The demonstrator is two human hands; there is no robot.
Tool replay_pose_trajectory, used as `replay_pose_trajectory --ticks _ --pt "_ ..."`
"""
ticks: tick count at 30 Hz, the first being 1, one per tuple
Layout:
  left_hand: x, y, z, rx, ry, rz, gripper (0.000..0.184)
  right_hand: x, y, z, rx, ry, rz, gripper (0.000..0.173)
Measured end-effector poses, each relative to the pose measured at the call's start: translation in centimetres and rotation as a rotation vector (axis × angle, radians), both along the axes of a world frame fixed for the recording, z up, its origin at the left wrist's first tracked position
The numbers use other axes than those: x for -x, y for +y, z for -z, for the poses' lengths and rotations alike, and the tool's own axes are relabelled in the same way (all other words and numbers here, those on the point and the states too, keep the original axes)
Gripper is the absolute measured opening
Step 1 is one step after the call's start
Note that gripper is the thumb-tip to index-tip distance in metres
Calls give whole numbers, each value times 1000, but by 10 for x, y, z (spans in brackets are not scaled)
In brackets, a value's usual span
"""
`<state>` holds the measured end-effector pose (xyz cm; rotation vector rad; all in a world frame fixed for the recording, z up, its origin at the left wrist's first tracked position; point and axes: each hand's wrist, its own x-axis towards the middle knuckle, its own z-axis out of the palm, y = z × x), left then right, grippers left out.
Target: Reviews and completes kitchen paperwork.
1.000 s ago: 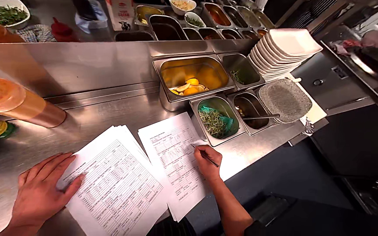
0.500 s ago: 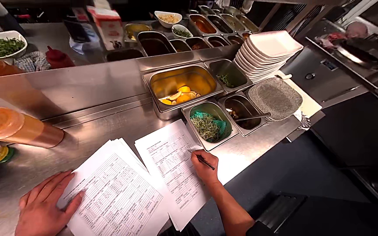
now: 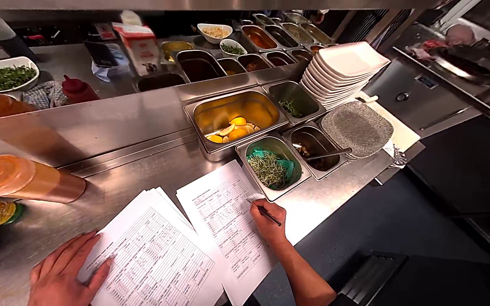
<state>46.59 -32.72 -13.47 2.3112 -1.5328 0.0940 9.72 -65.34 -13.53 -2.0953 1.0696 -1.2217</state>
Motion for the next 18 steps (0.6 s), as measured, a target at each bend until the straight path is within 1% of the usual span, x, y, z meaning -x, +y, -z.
replay_pose_trajectory --ticks 8,10,13,18 --pt "3 0 2 33 -15 -1 68 5 2 1 -26 -7 22 11" --pt "2 -1 1 26 -10 0 68 5 0 0 -43 -45 56 11" --pt "0 0 3 26 -17 2 68 2 0 1 -71 -40 104 12" --pt "1 -1 1 28 -10 -3 68 0 -2 0 -56 -30 82 12"
